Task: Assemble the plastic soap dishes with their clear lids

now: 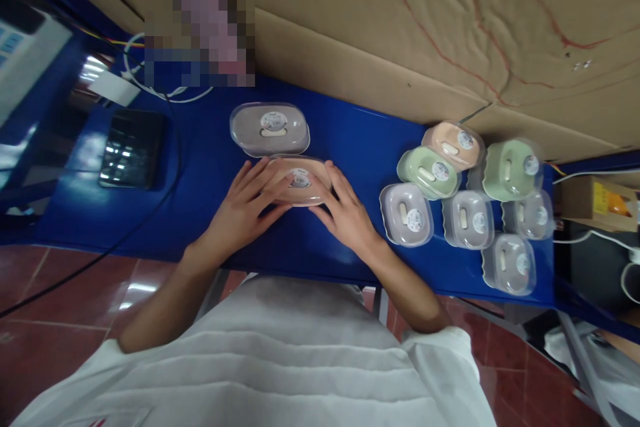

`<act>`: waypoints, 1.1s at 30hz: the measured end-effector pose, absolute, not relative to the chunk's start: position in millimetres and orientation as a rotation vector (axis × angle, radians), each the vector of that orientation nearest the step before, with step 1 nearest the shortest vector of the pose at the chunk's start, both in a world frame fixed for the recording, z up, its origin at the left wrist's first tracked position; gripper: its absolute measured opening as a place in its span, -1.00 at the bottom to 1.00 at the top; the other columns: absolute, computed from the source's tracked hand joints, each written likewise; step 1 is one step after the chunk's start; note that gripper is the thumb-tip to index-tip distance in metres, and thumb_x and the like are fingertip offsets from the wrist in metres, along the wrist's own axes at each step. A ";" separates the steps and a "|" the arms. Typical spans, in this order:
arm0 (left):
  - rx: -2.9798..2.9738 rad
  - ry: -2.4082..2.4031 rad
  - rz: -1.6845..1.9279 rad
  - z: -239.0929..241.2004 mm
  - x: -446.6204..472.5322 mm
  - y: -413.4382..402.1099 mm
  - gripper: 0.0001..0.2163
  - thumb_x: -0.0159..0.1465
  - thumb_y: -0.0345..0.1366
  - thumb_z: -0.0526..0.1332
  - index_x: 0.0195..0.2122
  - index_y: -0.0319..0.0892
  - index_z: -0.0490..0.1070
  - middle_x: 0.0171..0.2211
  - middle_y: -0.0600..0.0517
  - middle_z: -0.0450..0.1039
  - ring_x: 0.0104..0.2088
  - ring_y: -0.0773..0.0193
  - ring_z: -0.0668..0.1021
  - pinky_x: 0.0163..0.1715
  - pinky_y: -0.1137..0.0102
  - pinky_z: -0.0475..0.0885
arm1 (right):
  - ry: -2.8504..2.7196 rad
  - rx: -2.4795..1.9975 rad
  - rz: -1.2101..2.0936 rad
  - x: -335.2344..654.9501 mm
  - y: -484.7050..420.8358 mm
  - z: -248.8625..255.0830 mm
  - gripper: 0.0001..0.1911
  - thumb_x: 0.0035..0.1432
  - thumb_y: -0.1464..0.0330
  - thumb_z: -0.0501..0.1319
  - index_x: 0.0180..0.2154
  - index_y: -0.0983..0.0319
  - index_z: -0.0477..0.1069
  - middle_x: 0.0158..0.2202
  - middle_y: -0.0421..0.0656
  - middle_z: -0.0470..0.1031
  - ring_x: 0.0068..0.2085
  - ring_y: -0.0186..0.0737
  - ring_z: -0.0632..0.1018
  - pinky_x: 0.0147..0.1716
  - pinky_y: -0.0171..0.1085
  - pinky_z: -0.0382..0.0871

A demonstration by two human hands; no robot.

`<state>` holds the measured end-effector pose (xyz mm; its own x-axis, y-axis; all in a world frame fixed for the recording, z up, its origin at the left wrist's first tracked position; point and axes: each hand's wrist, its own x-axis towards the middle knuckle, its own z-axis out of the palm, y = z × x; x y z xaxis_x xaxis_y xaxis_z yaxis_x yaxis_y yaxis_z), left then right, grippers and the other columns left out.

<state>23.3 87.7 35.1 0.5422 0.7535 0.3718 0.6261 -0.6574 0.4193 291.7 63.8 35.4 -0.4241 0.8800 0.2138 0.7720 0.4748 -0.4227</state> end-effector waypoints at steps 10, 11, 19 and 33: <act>2.578 1.157 0.785 27.8 17.1 78.3 -0.29 0.53 -0.33 0.31 0.62 0.08 0.07 0.58 -0.16 0.16 0.57 -0.14 0.25 0.49 -0.09 0.40 | -2.391 -1.369 0.345 292.1 65.0 37.0 -0.34 0.54 0.34 0.24 0.56 0.06 0.20 0.61 0.01 0.15 0.62 0.08 0.15 0.56 0.17 0.24; 2.578 1.166 0.786 26.1 16.7 77.8 -0.30 0.53 -0.33 0.31 0.62 0.09 0.07 0.58 -0.15 0.17 0.57 -0.14 0.26 0.49 -0.09 0.40 | -2.390 -1.366 0.341 291.9 64.7 37.4 -0.34 0.55 0.34 0.23 0.56 0.07 0.21 0.60 0.01 0.15 0.62 0.08 0.14 0.56 0.17 0.24; 2.569 1.157 0.851 24.9 18.3 77.1 -0.34 0.54 -0.34 0.29 0.60 0.06 0.14 0.57 -0.13 0.21 0.57 -0.11 0.27 0.49 -0.06 0.41 | -2.373 -1.344 0.311 289.8 63.7 35.0 -0.42 0.58 0.33 0.17 0.53 0.17 0.27 0.59 0.08 0.17 0.62 0.06 0.15 0.56 0.14 0.23; 2.765 1.117 0.702 56.0 61.7 92.2 -0.57 0.50 -0.16 0.33 0.37 -0.01 0.48 0.23 -0.20 0.55 0.18 -0.15 0.59 0.12 0.03 0.55 | -1.953 -1.823 -0.121 346.3 -7.2 82.6 -0.46 0.56 0.20 0.23 0.46 0.10 0.33 0.41 0.10 0.44 0.44 0.21 0.43 0.45 0.28 0.24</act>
